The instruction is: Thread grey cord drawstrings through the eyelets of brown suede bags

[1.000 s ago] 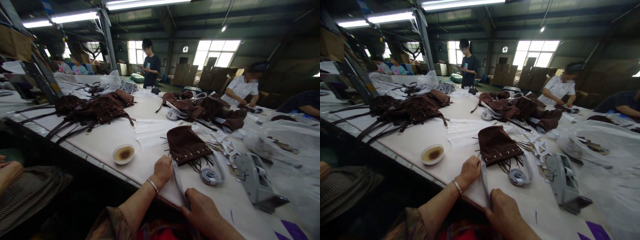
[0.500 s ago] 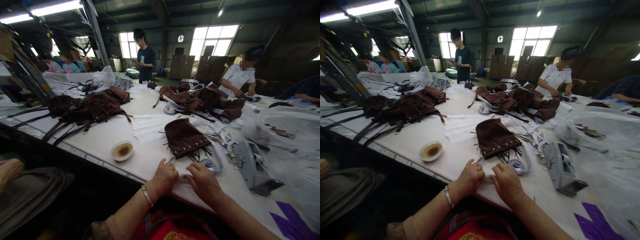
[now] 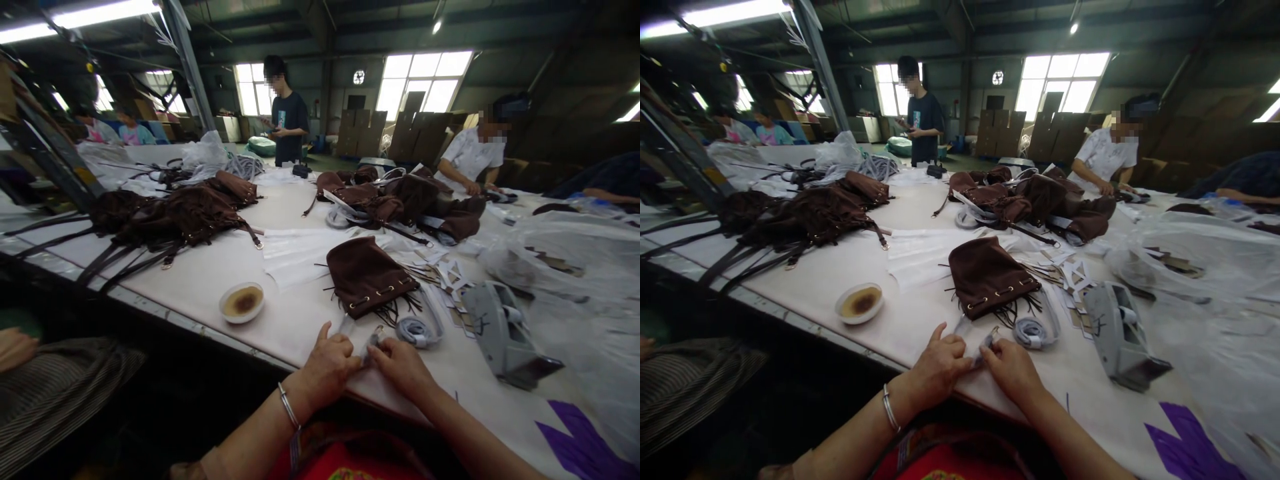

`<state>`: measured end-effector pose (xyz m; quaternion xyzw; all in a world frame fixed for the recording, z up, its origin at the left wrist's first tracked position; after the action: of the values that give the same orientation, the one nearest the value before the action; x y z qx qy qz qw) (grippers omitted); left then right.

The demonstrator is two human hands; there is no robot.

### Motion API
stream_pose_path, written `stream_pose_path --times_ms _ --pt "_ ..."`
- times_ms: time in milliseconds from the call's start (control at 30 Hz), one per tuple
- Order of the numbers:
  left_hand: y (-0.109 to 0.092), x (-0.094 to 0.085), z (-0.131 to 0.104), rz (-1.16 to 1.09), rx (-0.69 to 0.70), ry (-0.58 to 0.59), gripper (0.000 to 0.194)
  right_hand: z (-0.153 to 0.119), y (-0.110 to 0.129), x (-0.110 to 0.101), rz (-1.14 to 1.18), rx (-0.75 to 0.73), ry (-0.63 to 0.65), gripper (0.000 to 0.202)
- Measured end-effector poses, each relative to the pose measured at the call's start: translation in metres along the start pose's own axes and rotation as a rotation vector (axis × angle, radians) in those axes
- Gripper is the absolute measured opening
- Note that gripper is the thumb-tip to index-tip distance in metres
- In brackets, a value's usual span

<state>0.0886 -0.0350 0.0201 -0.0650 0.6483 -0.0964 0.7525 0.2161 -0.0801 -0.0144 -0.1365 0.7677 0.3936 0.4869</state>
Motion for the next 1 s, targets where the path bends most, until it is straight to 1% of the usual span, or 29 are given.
stream_pose_path --times_ms 100,200,333,433,500,600,667,733,800,900,1000 --pt "-0.002 0.0 -0.002 0.003 0.032 0.025 0.019 0.004 0.008 0.003 -0.098 -0.014 -0.027 0.026" --pt "0.0 -0.002 -0.004 0.021 0.044 0.025 0.019 0.005 0.016 0.009 -0.112 -0.071 -0.023 0.02" --pt "0.01 -0.007 -0.006 0.05 0.038 -0.001 0.015 0.004 0.03 0.013 -0.092 -0.188 0.003 0.029" --pt "0.02 -0.011 -0.007 0.032 0.01 -0.05 0.015 0.002 0.034 0.014 -0.163 -0.22 0.03 0.03" --pt "0.026 -0.012 -0.007 0.001 -0.014 -0.086 0.02 0.001 0.034 0.014 -0.206 -0.22 0.041 0.036" --pt "0.031 -0.012 -0.006 -0.024 -0.05 -0.121 0.027 0.001 0.03 0.012 -0.222 -0.22 0.045 0.054" --pt "0.031 -0.011 -0.004 -0.023 -0.06 -0.127 0.032 0.002 0.028 0.012 -0.23 -0.222 0.058 0.059" --pt "0.03 -0.011 -0.002 -0.01 -0.056 -0.121 0.037 0.001 0.028 0.012 -0.246 -0.236 0.073 0.057" --pt "0.029 -0.012 -0.001 0.008 -0.045 -0.112 0.035 -0.003 0.033 0.012 -0.28 -0.278 0.09 0.05" --pt "0.027 -0.013 0.0 0.017 -0.029 -0.105 0.033 -0.013 0.047 0.012 -0.401 -0.398 0.106 0.036" --pt "0.025 -0.013 0.0 -0.003 -0.025 -0.104 0.029 -0.021 0.057 0.016 -0.539 -0.519 0.112 0.031"
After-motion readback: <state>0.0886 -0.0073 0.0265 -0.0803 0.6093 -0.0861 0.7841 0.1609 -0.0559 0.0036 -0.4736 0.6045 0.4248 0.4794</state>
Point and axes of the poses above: each hand's wrist, its own z-axis towards the middle knuckle, its own x-axis out of the palm, y = z × x, the point moved 10 cm from there along z, towards the middle knuckle, and after that the axes turned 10 degrees about x, right-handed, at the moved point
